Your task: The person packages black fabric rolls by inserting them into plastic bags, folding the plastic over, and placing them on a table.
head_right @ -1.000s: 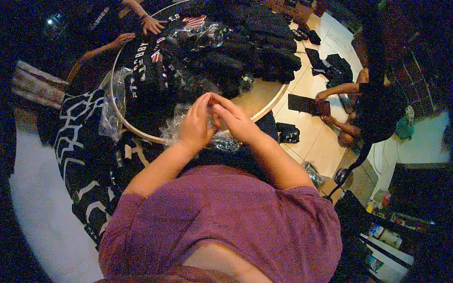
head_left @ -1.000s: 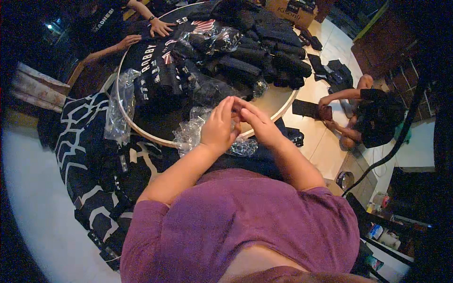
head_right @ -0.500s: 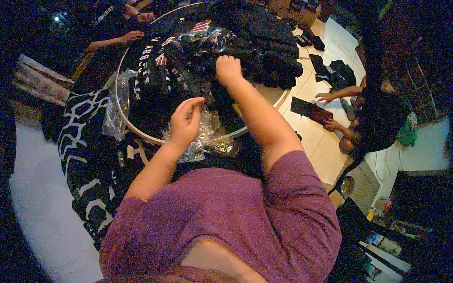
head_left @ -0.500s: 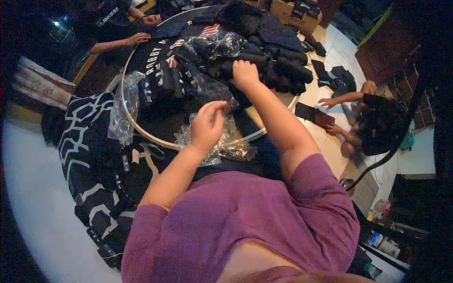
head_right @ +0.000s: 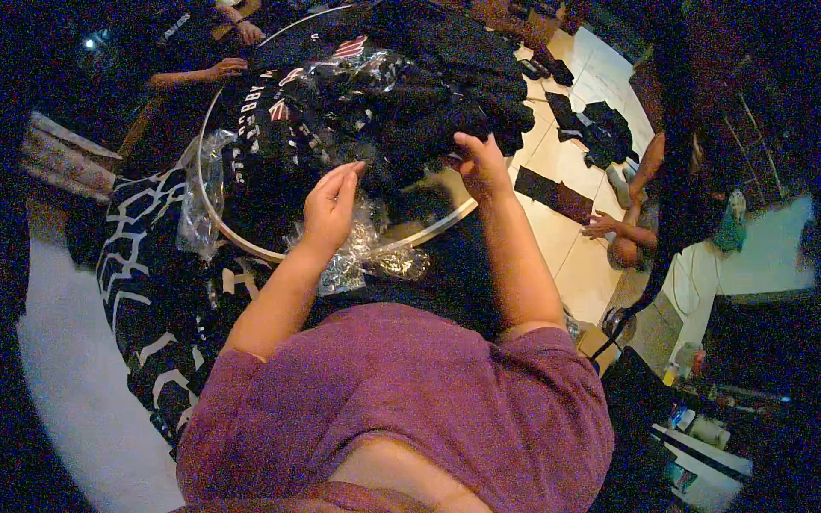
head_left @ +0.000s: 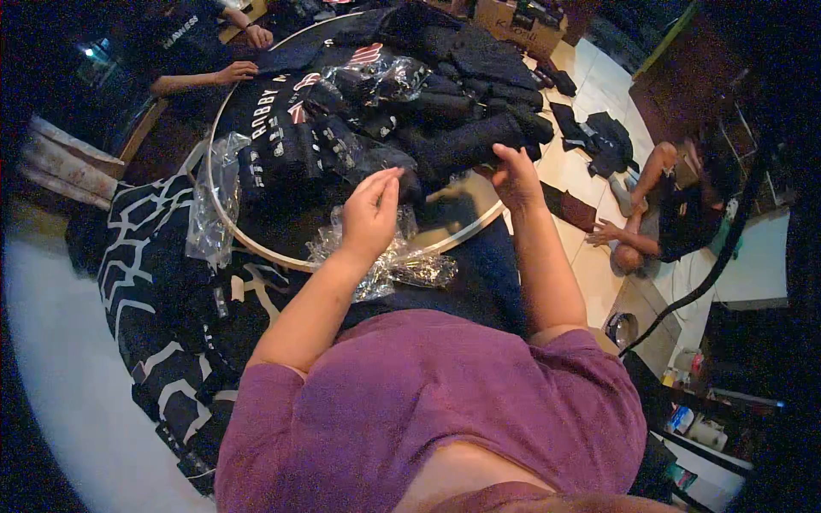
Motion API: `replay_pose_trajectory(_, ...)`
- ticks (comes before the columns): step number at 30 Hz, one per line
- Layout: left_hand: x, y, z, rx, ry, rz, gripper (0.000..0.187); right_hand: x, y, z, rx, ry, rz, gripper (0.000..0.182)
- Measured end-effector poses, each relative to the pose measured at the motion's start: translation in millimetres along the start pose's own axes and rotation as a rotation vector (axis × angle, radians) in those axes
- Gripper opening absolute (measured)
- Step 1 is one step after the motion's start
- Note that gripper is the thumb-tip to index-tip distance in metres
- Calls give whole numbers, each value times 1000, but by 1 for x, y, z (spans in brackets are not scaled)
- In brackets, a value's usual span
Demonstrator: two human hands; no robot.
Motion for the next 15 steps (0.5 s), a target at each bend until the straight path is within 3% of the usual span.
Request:
replay_pose_trajectory(5,-4,-28,15,133,130,138,31,41,14,17,-21,15,19,71)
replay_pose_trajectory(10,6,-42,21,414,471,323,40,61,35,23,-99,3,-8,53)
replay_pose_trajectory(12,7,-44,24,452,508,323,38,69,37,21,-122,-41,-12,44)
replay_pose_trajectory(15,8,-52,25,488,543,326,38,78,26,13,-269,-4,-48,49)
Point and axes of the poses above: each hand's wrist, its own x-axis away from the middle knuckle, its own y-axis out of the back of the hand, z = x × y, the point moved 7 cm from there along -x, towards the middle knuckle, and after that the axes turned 8 degrees about -x, right-handed, at the moved point
